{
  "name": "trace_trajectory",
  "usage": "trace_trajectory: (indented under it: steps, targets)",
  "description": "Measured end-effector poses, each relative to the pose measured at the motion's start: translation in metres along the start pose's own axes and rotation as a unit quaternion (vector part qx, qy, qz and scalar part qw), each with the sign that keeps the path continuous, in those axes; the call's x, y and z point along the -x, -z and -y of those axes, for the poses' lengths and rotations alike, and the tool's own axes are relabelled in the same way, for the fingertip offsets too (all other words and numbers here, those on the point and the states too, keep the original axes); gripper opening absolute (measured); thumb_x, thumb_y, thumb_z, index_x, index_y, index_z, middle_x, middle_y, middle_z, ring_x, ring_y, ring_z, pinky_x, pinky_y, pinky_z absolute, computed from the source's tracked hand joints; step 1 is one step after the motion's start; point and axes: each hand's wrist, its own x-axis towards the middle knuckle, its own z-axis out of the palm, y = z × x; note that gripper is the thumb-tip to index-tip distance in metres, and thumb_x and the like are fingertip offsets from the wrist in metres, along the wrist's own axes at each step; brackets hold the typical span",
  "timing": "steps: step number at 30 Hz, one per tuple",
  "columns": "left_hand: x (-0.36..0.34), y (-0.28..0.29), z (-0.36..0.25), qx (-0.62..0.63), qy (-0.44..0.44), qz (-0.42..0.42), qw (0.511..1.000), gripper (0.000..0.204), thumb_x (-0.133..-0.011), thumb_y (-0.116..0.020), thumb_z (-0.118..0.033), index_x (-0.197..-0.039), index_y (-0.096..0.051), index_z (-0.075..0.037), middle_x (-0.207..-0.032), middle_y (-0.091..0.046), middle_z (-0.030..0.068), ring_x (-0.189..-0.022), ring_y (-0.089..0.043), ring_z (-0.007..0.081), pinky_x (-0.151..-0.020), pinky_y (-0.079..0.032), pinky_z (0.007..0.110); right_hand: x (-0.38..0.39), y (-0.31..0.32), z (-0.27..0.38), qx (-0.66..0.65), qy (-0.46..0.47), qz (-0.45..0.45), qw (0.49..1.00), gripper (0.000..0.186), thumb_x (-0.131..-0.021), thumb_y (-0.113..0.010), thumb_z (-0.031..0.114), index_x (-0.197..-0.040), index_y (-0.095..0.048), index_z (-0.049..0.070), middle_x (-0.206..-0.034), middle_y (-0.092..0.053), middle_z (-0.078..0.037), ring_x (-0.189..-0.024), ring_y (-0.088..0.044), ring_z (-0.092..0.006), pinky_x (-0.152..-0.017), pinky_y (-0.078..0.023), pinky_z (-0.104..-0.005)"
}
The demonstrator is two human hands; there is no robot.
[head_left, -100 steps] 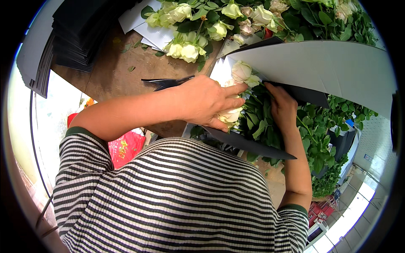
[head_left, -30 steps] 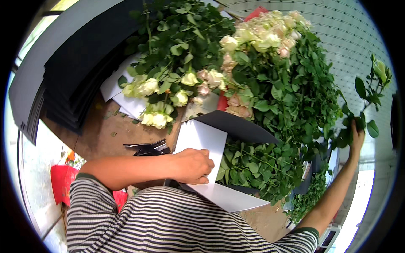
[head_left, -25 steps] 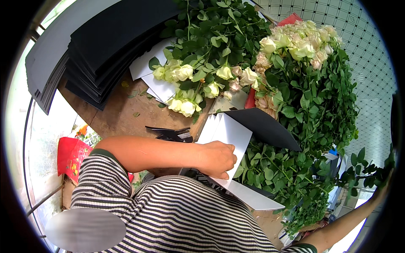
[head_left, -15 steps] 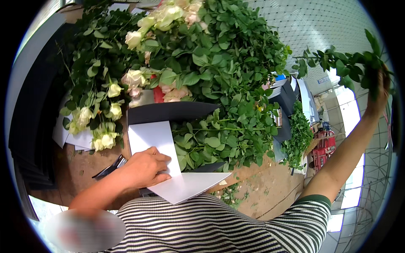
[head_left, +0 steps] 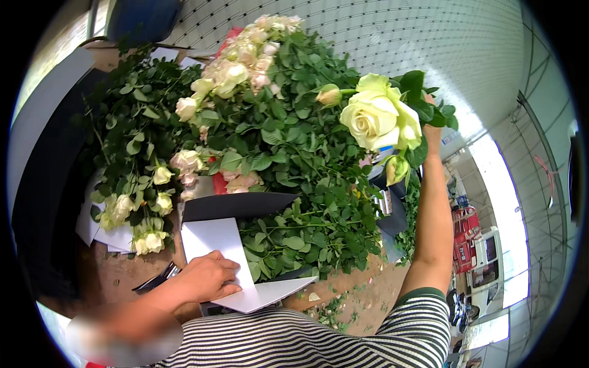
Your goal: The person arranges white roses and green foliage into a black and white box. They fold the box flaps, staple the box closed, and then place the roses and leaves inside, adjusting them for presentation.
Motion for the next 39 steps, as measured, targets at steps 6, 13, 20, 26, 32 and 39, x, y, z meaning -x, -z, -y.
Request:
trace_trajectory:
  steps: [6, 13, 20, 26, 32, 39]
  targets:
    - [0.003, -0.009, 0.002, -0.014, 0.014, 0.002, 1.0, 0.036, -0.086, -0.059, -0.039, -0.084, -0.071, -0.005, -0.1, -0.064, 0.0019, -0.099, -0.056, 0.0268, -0.079, -0.051, 0.035, -0.117, -0.099, 0.127, -0.011, 0.254, -0.047, 0.966, 0.024, -0.083, -0.06, 0.011, -0.107, -0.064, 0.012, -0.102, -0.066, -0.004, -0.099, -0.062, -0.0254, -0.097, -0.042, -0.0431]
    - [0.001, -0.014, 0.001, 0.005, 0.03, 0.01, 0.999, 0.033, -0.084, -0.062, -0.038, -0.084, -0.071, -0.006, -0.11, -0.063, 0.0028, -0.102, -0.055, 0.0285, -0.081, -0.052, 0.038, -0.175, -0.233, 0.27, -0.143, 0.37, -0.03, 0.917, 0.021, -0.084, -0.056, 0.014, -0.105, -0.06, 0.015, -0.109, -0.06, -0.004, -0.109, -0.056, -0.0218, -0.103, -0.036, -0.0424]
    - [0.001, -0.007, -0.004, 0.013, 0.052, 0.035, 0.998, 0.034, -0.085, -0.061, -0.038, -0.085, -0.07, -0.005, -0.109, -0.062, 0.0026, -0.105, -0.054, 0.0281, -0.08, -0.053, 0.036, -0.14, -0.247, 0.225, -0.196, 0.082, 0.097, 0.972, 0.019, -0.085, -0.066, 0.024, -0.097, -0.063, 0.01, -0.092, -0.068, -0.004, -0.092, -0.063, -0.0228, -0.078, -0.049, -0.0366]
    - [0.001, -0.006, -0.003, 0.019, 0.044, 0.012, 0.999, 0.038, -0.086, -0.06, -0.039, -0.083, -0.07, -0.002, -0.094, -0.063, 0.0054, -0.104, -0.055, 0.0281, -0.081, -0.052, 0.037, 0.012, -0.24, 0.136, -0.145, -0.103, 0.247, 0.953, 0.065, -0.071, -0.079, 0.04, -0.119, -0.055, 0.003, -0.106, -0.063, -0.014, -0.098, -0.062, -0.0287, -0.084, -0.048, -0.0391]
    - [0.0, -0.007, -0.002, 0.003, 0.048, 0.025, 0.999, 0.034, -0.084, -0.062, -0.038, -0.086, -0.071, -0.005, -0.111, -0.062, 0.0019, -0.103, -0.055, 0.0279, -0.08, -0.053, 0.037, 0.053, -0.222, 0.117, -0.269, -0.228, 0.285, 0.891, 0.063, -0.075, -0.074, 0.005, -0.132, -0.048, 0.006, -0.112, -0.065, -0.011, -0.101, -0.062, -0.0208, -0.087, -0.047, -0.0327]
    - [0.0, -0.007, -0.001, -0.003, 0.04, 0.04, 0.998, 0.034, -0.085, -0.061, -0.038, -0.087, -0.071, -0.005, -0.112, -0.062, 0.0017, -0.103, -0.055, 0.0282, -0.081, -0.052, 0.037, 0.025, -0.185, 0.052, -0.407, -0.302, 0.395, 0.766, 0.037, -0.082, -0.069, 0.009, -0.118, -0.061, 0.004, -0.096, -0.065, 0.002, -0.084, -0.058, -0.0081, -0.08, -0.046, -0.0238]
